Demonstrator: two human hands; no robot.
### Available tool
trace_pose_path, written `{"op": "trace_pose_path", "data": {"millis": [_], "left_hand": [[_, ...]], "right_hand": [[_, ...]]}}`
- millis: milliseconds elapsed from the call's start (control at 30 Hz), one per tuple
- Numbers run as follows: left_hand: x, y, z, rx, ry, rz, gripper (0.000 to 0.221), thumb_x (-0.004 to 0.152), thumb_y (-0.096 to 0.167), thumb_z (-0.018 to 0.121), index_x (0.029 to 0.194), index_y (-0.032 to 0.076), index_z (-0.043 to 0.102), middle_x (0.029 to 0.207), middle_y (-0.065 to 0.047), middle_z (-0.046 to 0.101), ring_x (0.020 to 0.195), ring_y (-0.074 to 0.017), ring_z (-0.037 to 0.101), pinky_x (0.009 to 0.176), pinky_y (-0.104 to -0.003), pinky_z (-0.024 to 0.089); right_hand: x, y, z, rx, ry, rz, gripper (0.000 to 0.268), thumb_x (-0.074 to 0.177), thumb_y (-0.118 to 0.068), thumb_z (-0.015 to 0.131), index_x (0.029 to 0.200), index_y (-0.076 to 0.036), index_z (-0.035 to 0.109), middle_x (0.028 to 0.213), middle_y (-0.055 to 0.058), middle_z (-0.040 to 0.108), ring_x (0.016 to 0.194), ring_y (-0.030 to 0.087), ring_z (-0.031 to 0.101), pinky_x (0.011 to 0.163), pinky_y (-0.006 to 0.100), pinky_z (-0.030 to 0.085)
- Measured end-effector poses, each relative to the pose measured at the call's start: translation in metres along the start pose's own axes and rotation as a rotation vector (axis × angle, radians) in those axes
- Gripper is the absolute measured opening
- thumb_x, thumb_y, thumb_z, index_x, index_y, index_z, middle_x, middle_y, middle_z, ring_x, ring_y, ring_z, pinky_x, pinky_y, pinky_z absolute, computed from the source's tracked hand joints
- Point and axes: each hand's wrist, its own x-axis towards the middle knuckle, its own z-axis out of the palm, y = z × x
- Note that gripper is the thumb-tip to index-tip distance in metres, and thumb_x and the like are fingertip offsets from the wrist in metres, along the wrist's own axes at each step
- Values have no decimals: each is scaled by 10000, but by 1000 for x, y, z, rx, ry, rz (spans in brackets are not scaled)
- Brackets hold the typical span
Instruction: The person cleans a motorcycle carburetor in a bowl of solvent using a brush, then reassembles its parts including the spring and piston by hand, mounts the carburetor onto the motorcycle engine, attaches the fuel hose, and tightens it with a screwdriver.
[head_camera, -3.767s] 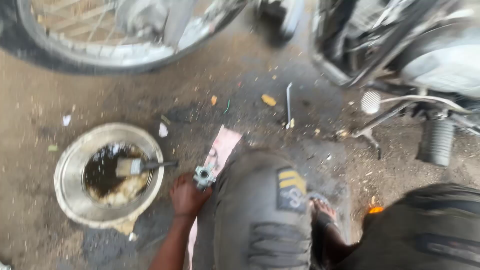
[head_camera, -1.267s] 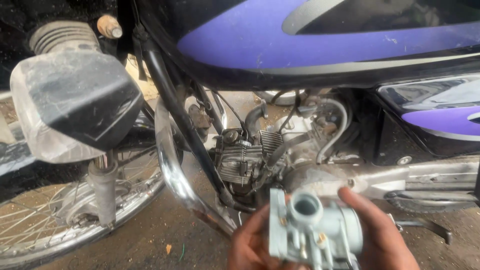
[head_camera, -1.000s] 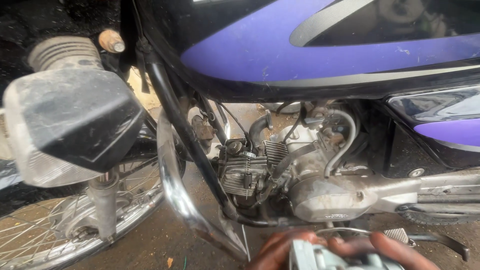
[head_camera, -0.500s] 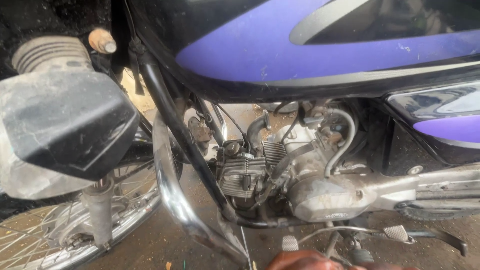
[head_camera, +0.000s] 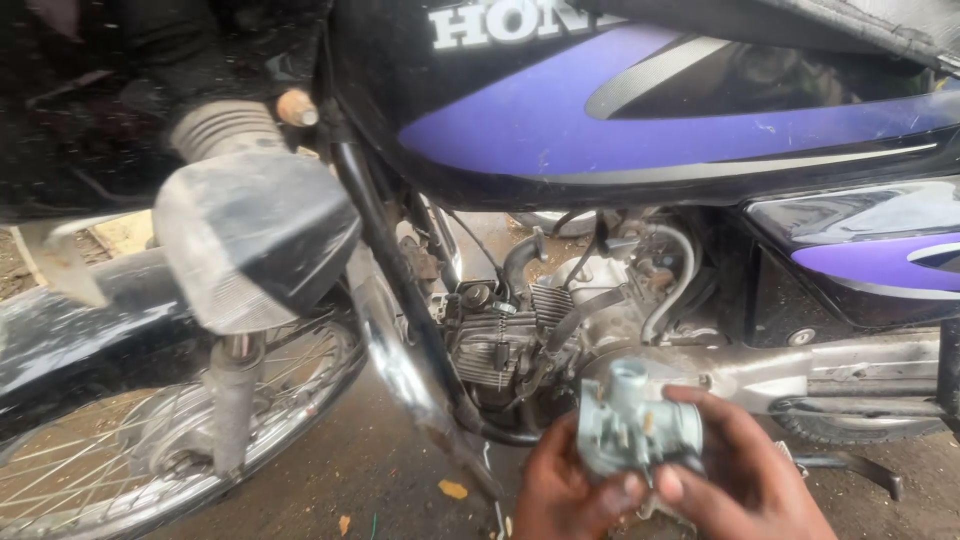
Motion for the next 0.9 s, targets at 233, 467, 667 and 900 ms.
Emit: {"op": "trace_pose_path", "data": {"millis": [233, 467, 667, 900], "left_hand": [[-4, -18, -10, -132, 326, -144, 770, 651, 197, 884, 1312, -37, 567, 1083, -150, 724, 918, -230, 712, 731, -343, 618], [-39, -95, -64, 41, 552, -263, 692, 651, 138, 884, 1240, -37, 565, 994, -176, 746, 792, -201, 738, 589, -316, 536], [-68, -125, -104, 46, 461, -475, 668, 700, 19, 822, 1273, -67, 490, 1028, -212, 760, 929, -242, 819, 892, -384, 625], [-78, -115, -102, 67, 507, -504, 658, 701, -14, 838, 1257, -132, 507, 1038, -237, 754, 954, -272, 808, 913, -401, 637]], "right_hand": [[49, -113, 66, -136, 139, 219, 628, 872, -418, 631, 1323, 19, 656, 1278, 170, 704, 1230, 279, 672, 1045, 430, 475], [120, -72, 137, -435, -98, 336, 476, 851, -323, 664, 1233, -39, 678, 1140, 132, 763, 1082, 267, 728, 926, 389, 590], [140, -43, 169, -707, 16, 201, 625, 792, -382, 846, 1215, 9, 601, 1099, 165, 720, 1016, 260, 715, 907, 364, 578], [150, -18, 173, -834, 55, 200, 448, 770, -340, 822, 1061, -15, 721, 957, 164, 764, 908, 271, 731, 877, 409, 572]]}}
